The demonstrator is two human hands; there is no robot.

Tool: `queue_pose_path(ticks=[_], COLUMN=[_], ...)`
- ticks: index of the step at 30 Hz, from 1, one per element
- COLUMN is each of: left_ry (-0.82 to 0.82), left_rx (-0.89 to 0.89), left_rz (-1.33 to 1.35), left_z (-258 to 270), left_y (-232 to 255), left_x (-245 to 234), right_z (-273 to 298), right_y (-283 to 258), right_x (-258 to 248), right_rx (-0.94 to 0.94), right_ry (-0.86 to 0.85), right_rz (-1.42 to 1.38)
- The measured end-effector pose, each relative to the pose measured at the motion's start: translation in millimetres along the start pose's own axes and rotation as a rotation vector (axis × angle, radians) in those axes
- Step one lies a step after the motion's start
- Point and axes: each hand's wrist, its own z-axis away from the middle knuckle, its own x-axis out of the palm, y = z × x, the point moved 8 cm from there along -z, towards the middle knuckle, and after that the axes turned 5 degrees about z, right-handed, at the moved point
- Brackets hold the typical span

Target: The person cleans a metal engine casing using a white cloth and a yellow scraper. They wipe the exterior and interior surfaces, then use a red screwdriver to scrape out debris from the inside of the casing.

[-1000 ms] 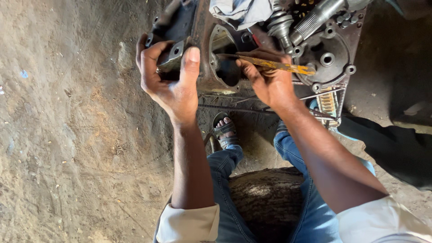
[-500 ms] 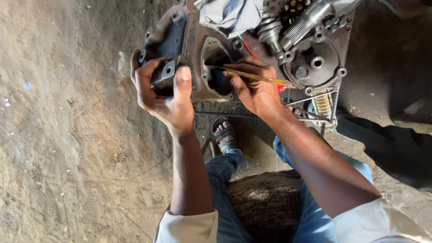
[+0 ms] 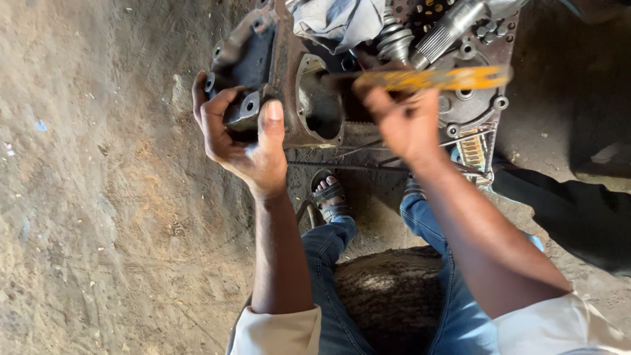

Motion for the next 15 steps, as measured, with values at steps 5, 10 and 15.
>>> queue_pose_path(ticks=[5, 10, 15], left_ry=[-0.002, -0.009, -0.018], left_rx=[-0.025, -0.008, -0.006], left_rz=[0.035, 0.02, 0.009], left_z=[0, 1, 3], left_y=[0, -1, -2], left_x=[2, 2, 1], right_z=[5, 20, 4], right_y=[-35, -35, 10], right_x=[9, 38, 11], right_rx=[-0.25, -0.522, 0.201], right_ry=[-0.039, -0.309, -0.113], right_rz=[1.055, 1.08, -0.068])
